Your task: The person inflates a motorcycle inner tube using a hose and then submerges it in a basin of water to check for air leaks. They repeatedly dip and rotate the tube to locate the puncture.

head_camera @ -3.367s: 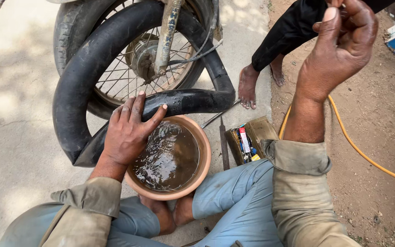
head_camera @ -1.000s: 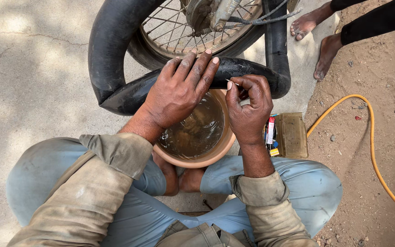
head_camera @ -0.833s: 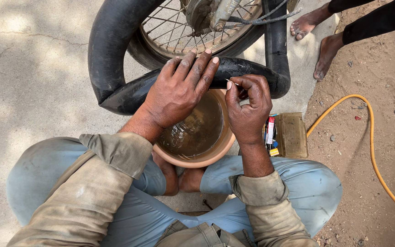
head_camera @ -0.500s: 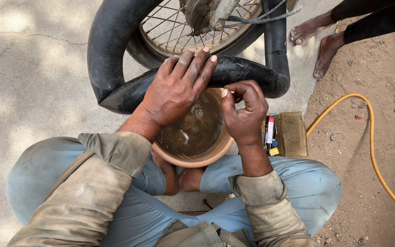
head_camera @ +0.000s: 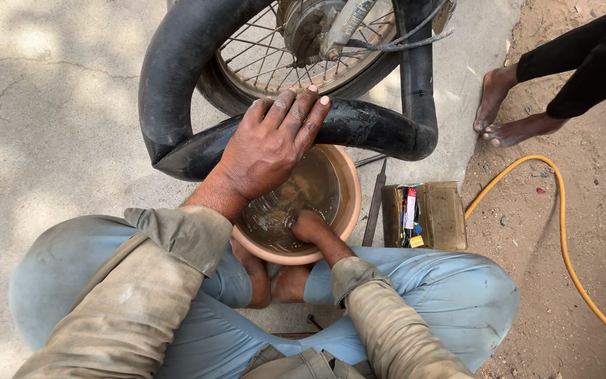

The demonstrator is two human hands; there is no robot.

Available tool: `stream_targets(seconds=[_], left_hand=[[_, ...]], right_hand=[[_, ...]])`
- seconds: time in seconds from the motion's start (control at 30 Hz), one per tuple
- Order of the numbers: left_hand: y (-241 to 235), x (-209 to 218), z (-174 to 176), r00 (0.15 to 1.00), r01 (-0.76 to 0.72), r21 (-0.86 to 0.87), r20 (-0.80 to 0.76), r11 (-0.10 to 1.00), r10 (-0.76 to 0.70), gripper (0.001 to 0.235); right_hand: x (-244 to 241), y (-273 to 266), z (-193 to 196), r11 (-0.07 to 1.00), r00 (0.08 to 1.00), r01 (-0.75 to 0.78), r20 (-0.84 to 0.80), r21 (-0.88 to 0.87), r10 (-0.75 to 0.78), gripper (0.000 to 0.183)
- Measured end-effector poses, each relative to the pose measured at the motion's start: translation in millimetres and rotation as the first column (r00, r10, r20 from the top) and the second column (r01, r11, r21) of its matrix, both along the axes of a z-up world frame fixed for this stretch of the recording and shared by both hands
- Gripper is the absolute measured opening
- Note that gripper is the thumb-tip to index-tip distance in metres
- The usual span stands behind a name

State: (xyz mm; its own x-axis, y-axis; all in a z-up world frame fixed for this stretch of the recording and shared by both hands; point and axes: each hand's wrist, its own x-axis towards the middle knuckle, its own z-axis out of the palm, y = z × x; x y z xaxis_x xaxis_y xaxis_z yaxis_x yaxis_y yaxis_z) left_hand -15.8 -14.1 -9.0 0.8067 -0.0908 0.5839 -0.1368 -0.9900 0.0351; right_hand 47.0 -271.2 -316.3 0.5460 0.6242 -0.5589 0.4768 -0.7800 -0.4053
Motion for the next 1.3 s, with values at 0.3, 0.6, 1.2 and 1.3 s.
stream_targets(seconds=[0.3,0.6,1.2,1.3], left_hand=[[2,1,-5,1.000,0.010,0.006,0.003,1.000,-0.010,0.065],[-1,-2,-2,1.000,0.014,-0.006,0.013,1.000,-0.014,0.064],[-1,-2,-1,0.999,0.023,0.001,0.030,1.000,-0.023,0.063],[-2,-2,-2,1.000,0.021,-0.002,0.019,1.000,-0.021,0.064]], right_hand=[[57,40,248,0.899,0.652,0.343,-0.758,0.271,-0.020,0.014],[70,67,423,0.644,0.922,0.364,-0.359,0.673,-0.145,0.013],[34,59,388,0.713,0.860,-0.010,0.369,0.701,-0.351,0.010],[25,61,382,0.768,0.757,-0.161,0.577,0.620,-0.307,0.013]])
